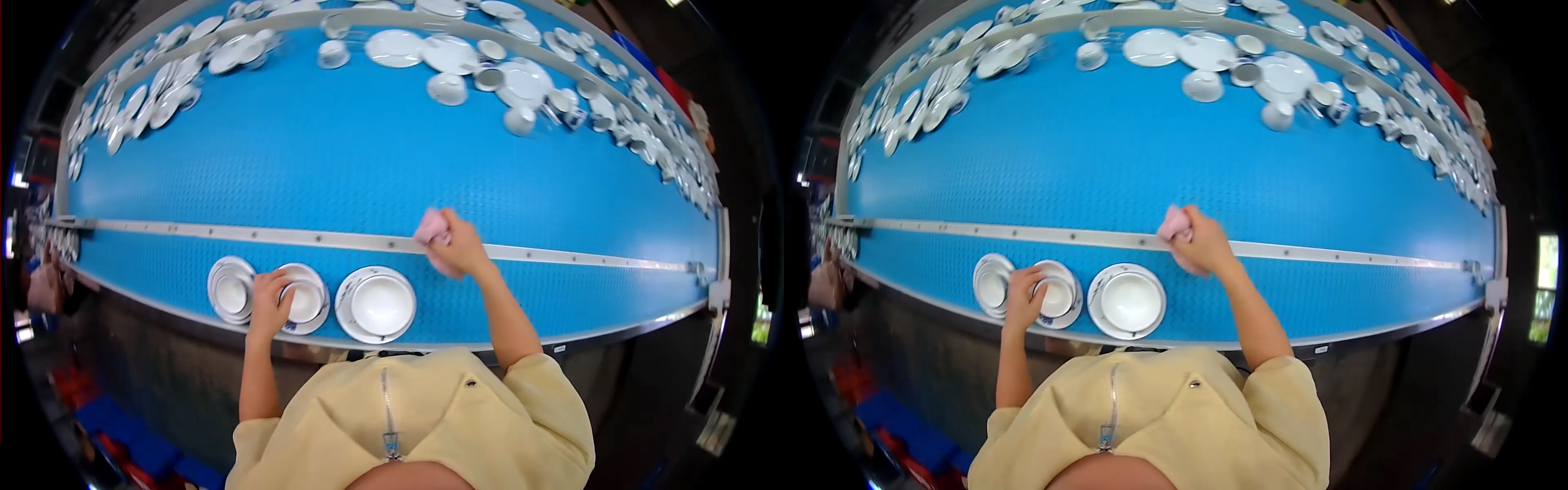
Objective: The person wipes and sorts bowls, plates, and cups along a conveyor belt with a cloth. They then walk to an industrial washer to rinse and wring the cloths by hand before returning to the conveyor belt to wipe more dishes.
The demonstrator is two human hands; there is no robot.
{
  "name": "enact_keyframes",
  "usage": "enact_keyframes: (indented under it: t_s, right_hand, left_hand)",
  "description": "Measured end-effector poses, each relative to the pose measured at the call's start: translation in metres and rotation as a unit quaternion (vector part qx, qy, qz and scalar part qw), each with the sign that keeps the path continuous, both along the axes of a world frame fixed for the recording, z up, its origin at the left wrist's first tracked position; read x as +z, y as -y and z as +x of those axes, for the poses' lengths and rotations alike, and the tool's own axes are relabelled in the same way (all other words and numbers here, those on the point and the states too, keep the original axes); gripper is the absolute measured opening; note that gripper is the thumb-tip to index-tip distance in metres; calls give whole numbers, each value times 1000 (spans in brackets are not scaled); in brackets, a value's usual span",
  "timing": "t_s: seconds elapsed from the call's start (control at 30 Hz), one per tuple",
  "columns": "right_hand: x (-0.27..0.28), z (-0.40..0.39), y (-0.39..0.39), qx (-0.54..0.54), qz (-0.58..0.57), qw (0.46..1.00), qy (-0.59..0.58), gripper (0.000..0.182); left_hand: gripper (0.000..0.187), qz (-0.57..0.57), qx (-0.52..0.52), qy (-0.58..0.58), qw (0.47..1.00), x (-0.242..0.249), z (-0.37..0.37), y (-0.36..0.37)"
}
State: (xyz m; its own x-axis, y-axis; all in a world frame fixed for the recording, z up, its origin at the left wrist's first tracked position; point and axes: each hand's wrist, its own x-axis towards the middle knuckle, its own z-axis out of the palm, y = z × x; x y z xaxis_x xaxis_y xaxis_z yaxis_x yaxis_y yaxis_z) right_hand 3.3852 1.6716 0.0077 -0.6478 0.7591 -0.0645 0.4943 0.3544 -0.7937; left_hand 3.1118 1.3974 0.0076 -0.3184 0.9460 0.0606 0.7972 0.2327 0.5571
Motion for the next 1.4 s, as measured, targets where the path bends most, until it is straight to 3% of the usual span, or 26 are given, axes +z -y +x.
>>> enact_keyframes:
  t_s: [0.03,0.1,0.13,0.17,0.23,0.3,0.5,0.77,0.83,1.07,1.13,1.2,1.27,1.4]
  right_hand:
    - [-5,13,-2,41,-30,995,88,44]
    - [-10,28,13,121,-67,982,128,46]
    - [-13,30,21,156,-87,970,168,46]
    - [-39,35,37,153,21,978,141,41]
    - [-41,37,56,106,3,975,196,31]
    - [-54,48,63,109,20,980,167,28]
    - [-53,91,53,63,30,988,140,27]
    - [-51,196,-6,26,11,977,210,31]
    - [-50,234,-28,2,8,970,242,35]
    - [-49,373,-103,12,-12,936,352,35]
    - [-53,409,-137,102,-136,914,369,35]
    - [-33,444,-174,-26,-331,925,183,36]
    - [-41,471,-231,-56,-111,951,283,49]
    - [-38,505,-342,-171,32,948,268,75]
  left_hand:
    - [33,6,-11,1,1000,-5,6,-2]
    - [43,2,122,-3,993,-10,14,-3]
    - [43,9,112,-2,994,-20,15,-2]
    - [46,-1,127,32,991,-35,14,-1]
    - [50,-5,125,66,990,-48,15,-3]
    - [55,-76,153,175,970,-52,22,-7]
    - [58,-23,155,84,984,-64,63,-21]
    - [65,-45,71,139,987,-67,188,-80]
    - [67,-46,83,286,953,-64,228,-105]
    - [67,-122,-37,348,929,-53,352,-181]
    - [70,-171,-59,431,884,-35,381,-204]
    - [75,-180,-93,421,884,-44,395,-216]
    - [77,-213,-110,403,883,-27,412,-227]
    - [74,-206,-94,471,853,-26,425,-233]
